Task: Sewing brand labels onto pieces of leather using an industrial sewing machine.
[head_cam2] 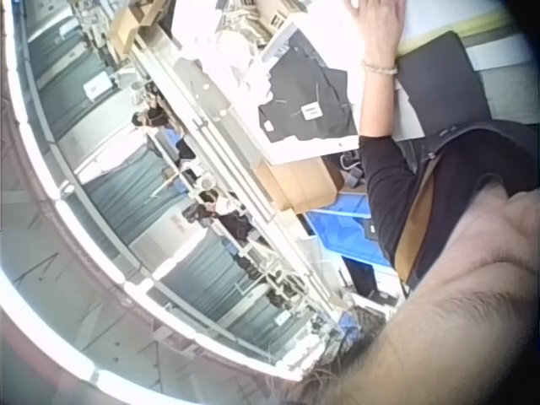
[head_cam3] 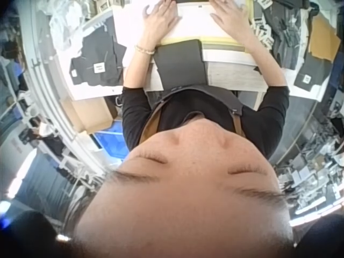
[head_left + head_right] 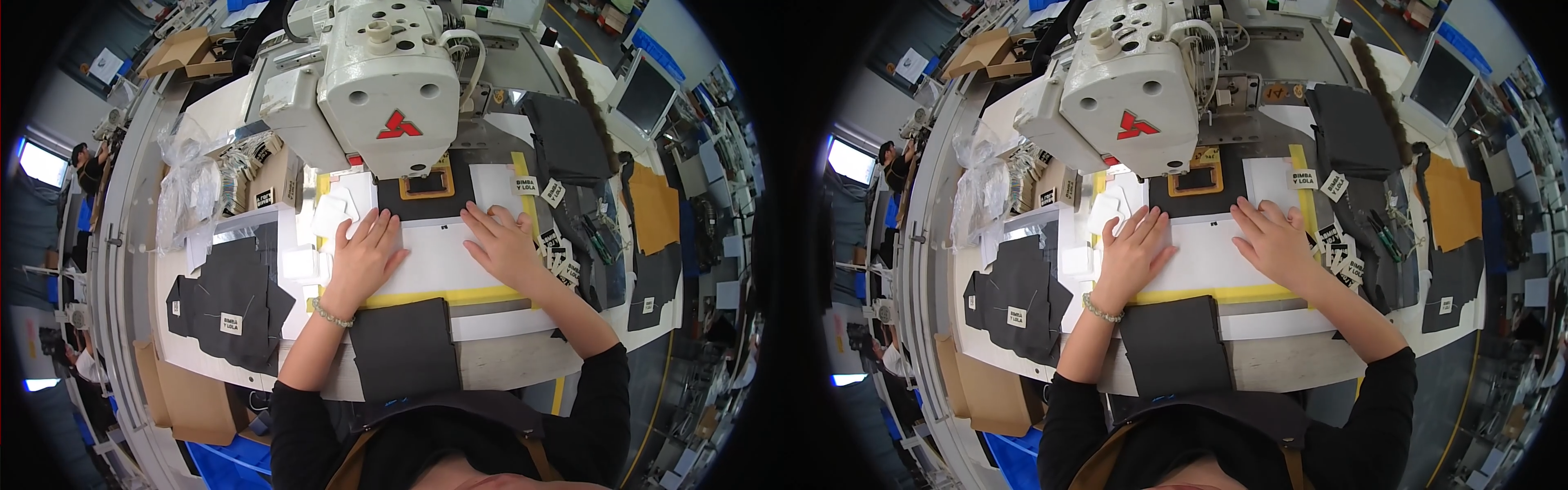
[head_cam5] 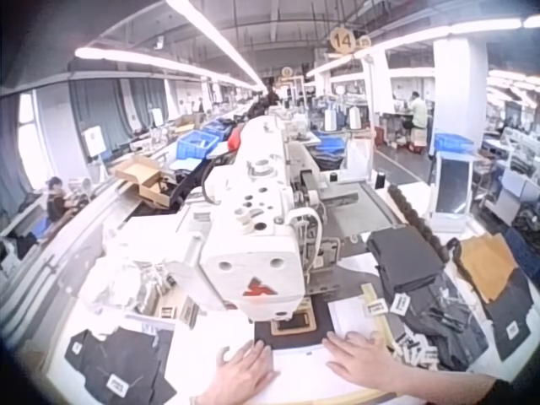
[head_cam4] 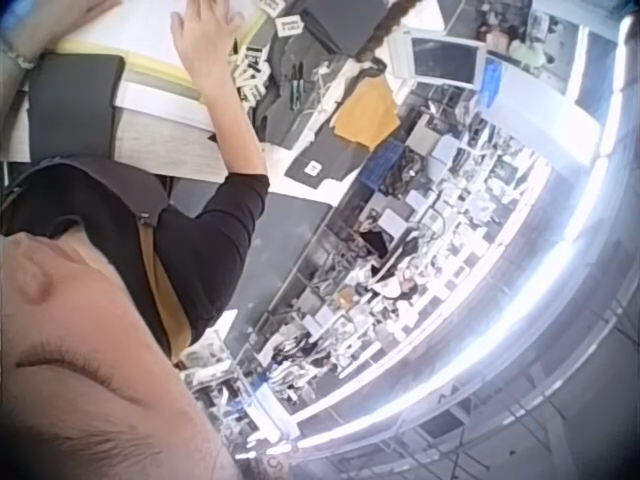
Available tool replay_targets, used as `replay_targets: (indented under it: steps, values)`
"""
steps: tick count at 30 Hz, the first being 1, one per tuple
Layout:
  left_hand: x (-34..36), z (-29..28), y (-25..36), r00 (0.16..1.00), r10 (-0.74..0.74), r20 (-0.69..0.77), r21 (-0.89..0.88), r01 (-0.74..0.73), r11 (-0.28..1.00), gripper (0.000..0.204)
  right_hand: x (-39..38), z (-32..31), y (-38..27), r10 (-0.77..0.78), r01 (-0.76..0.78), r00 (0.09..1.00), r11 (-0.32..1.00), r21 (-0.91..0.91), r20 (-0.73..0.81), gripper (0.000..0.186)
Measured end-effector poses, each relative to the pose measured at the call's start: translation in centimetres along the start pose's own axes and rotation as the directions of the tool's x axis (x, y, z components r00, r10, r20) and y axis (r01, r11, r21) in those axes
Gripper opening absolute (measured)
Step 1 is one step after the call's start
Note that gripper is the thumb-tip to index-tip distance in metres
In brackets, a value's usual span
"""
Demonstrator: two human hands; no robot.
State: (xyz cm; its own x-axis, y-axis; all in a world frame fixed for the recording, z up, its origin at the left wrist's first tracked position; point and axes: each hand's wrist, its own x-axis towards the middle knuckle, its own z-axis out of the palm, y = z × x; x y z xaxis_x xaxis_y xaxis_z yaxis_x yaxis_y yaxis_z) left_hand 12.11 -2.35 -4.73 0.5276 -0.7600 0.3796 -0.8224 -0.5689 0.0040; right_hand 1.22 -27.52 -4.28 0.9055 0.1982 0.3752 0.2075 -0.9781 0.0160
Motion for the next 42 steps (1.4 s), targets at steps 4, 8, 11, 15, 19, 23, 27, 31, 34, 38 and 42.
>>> replay_targets:
  steps: [4, 8, 11, 15, 19, 23, 27, 31, 34, 38, 42]
  values:
    - [-0.1, 0.0, -0.1, 1.0, -0.007, 0.008, 0.004, 0.007, 1.0, 0.044, -0.2, 0.4, 0.0, 0.051, -0.051, 0.999, 0.998, 0.03, -0.004, 0.045]
    - [0.1, -0.3, 0.1, 1.0, -0.006, 0.005, 0.008, 0.006, 1.0, 0.045, -0.5, 0.4, -0.2, 0.076, -0.076, 0.997, 0.996, 0.044, -0.001, 0.046]
    - [0.2, -0.3, 0.0, 1.0, -0.001, 0.001, 0.014, 0.001, 1.0, 0.045, -0.4, 0.4, -0.3, 0.078, -0.078, 0.997, 0.997, 0.026, -0.007, 0.046]
    - [0.3, -0.4, 0.0, 1.0, -0.004, -0.005, -0.019, 0.004, 1.0, 0.044, -0.5, 0.6, -0.2, 0.088, -0.087, 0.996, 0.995, 0.04, -0.025, 0.047]
    - [0.4, -0.1, -0.2, 1.0, -0.003, -0.007, -0.066, 0.002, 0.998, 0.043, -0.7, 0.6, 0.5, 0.09, -0.089, 0.996, 0.991, 0.104, -0.005, 0.048]
    - [0.4, -0.3, -0.3, 1.0, 0.011, -0.016, -0.06, -0.012, 0.998, 0.043, 0.3, -1.1, 4.7, 0.2, -0.189, 0.978, 0.968, 0.165, -0.054, 0.05]
    - [0.5, -0.3, -0.4, 1.0, -0.004, -0.022, -0.102, 0.001, 0.995, 0.04, 0.5, -3.9, 10.2, 0.306, -0.331, 0.944, 0.883, 0.333, 0.125, 0.05]
    - [0.7, -0.3, -0.3, 0.999, -0.003, -0.038, -0.116, -0.001, 0.993, 0.038, -0.2, -3.8, 11.6, 0.26, -0.308, 0.948, 0.892, 0.332, 0.181, 0.038]
    - [0.7, -0.1, -0.4, 0.999, -0.012, -0.042, -0.121, 0.007, 0.993, 0.036, -0.3, -3.5, 11.5, 0.254, -0.3, 0.951, 0.897, 0.325, 0.176, 0.029]
    - [0.7, -0.1, -0.5, 0.999, -0.014, -0.047, -0.13, 0.008, 0.991, 0.035, -0.6, -2.8, 11.6, 0.242, -0.264, 0.964, 0.902, 0.342, 0.108, 0.024]
    - [0.9, -0.2, -0.3, 0.998, -0.02, -0.067, -0.139, 0.011, 0.99, 0.034, -0.6, -2.4, 11.7, 0.237, -0.242, 0.97, 0.927, 0.287, 0.053, 0.016]
